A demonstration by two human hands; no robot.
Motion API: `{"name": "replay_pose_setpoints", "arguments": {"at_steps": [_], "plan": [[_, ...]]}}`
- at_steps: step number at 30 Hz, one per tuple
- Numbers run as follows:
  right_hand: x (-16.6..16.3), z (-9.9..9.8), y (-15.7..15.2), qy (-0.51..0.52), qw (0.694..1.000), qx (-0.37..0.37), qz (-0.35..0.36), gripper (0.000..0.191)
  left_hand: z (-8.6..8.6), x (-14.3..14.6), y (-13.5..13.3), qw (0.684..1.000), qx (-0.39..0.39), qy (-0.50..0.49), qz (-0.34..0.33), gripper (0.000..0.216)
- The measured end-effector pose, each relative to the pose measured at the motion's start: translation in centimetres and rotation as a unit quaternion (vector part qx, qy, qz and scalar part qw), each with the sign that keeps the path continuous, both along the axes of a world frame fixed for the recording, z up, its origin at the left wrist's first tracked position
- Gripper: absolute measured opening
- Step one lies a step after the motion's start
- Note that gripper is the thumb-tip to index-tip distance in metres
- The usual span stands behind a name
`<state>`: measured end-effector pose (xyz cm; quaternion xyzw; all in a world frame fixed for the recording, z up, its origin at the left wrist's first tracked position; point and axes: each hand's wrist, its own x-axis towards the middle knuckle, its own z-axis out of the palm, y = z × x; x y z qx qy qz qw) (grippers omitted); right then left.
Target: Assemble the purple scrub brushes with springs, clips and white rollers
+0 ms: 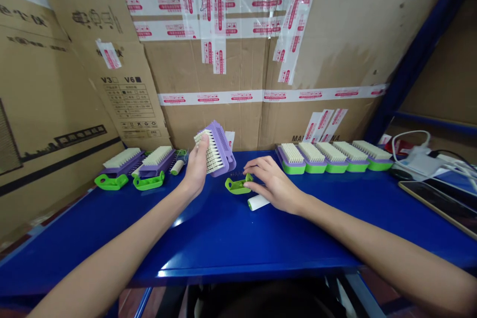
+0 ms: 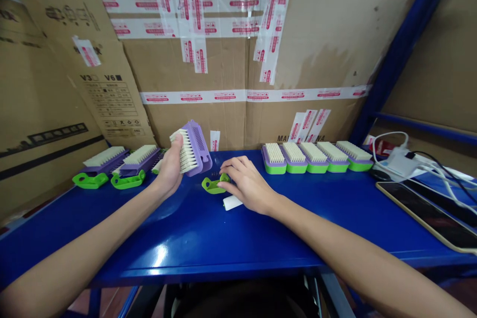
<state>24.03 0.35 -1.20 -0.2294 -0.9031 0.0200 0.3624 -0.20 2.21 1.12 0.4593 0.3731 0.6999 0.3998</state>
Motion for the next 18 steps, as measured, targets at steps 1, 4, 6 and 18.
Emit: {"name": "replay_pose_setpoints", "arguments": {"at_steps": [1,4,6,18], "plan": [[-0.01,0.12,-0.20,0.002,1.000,0.005,0.003,0.021,0.00,0.02,0.01,1.000,0.001,-0.002,-0.001,0.063],[-0.03,0.38,-0.51,0.011,1.000,0.019,0.009,0.021,0.02,0.13,0.05,1.000,-0.002,-0.011,-0.006,0.062],[-0.03,0.39,-0.46,0.013,1.000,0.024,0.009,0.020,-0.02,0.20,0.08,1.000,-0.004,-0.018,-0.013,0.061],[-0.07,-0.33,-0.24,-0.014,0.999,-0.021,0.026,0.022,0.03,0.48,-0.19,0.999,-0.001,-0.020,-0.036,0.060]]}}
